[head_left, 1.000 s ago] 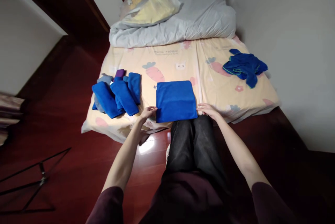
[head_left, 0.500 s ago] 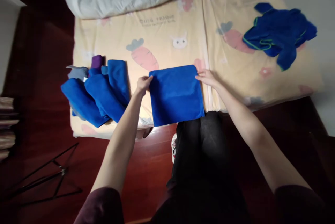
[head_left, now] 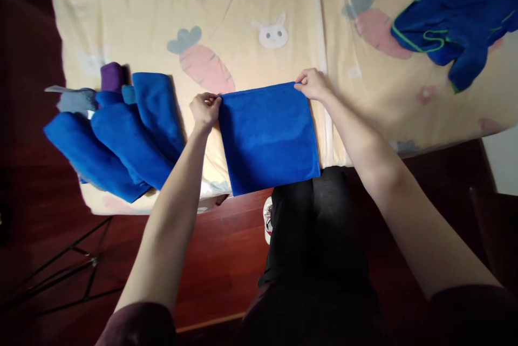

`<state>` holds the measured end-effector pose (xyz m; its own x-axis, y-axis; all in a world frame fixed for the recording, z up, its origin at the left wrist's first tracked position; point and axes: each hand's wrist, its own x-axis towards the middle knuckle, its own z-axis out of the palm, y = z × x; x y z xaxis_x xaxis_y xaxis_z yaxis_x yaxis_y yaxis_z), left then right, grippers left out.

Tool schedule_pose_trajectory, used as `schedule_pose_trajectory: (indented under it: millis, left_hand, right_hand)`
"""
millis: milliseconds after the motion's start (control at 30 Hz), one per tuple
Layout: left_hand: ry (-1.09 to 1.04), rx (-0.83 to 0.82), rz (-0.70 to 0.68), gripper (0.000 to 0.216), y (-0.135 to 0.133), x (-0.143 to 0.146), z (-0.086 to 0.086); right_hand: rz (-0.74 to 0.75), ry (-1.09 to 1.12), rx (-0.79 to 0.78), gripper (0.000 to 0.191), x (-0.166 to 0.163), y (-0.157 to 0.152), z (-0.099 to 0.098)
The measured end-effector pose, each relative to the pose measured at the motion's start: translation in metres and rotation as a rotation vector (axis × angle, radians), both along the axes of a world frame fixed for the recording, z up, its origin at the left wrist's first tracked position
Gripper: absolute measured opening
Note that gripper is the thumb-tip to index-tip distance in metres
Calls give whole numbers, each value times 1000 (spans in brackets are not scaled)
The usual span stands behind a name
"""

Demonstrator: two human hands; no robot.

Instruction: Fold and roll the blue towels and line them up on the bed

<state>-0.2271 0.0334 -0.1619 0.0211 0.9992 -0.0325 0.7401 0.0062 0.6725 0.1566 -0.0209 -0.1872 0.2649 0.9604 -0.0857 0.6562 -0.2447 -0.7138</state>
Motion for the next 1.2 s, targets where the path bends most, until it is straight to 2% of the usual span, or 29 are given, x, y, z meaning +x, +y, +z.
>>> schedule_pose_trajectory:
  millis: [167, 433, 533, 633, 733, 900, 1067, 1133, 1200]
  left_hand:
    - [48, 35, -55, 21, 3, -5, -2]
    - [87, 7, -20, 21, 15, -5, -5]
    - [86, 8, -100, 25, 20, -7, -5]
    - [100, 33, -211, 28, 25, -11, -2]
    - [143, 22, -272, 24, 28, -13, 5]
    - [193, 5, -352, 22, 37, -14, 20]
    - [218, 125, -129, 29, 53, -1, 37]
    - [242, 182, -88, 39, 46, 12, 40]
    - [268, 204, -127, 50, 26, 29, 37]
  right_hand:
    - [59, -100, -4, 33, 3, 6, 6]
    - [33, -246, -38, 32, -4, 7, 4]
    - [86, -275, -37, 36, -7, 5, 8]
    - [143, -269, -51, 43, -7, 3, 16]
    - [172, -247, -140, 48, -6, 3, 28]
    - [184, -273, -320, 40, -5, 8, 52]
    - [20, -346, -130, 42, -22, 23, 67]
    - [-18, -365, -94, 48, -40, 23, 71]
    - [15, -403, -18, 56, -64, 14, 73]
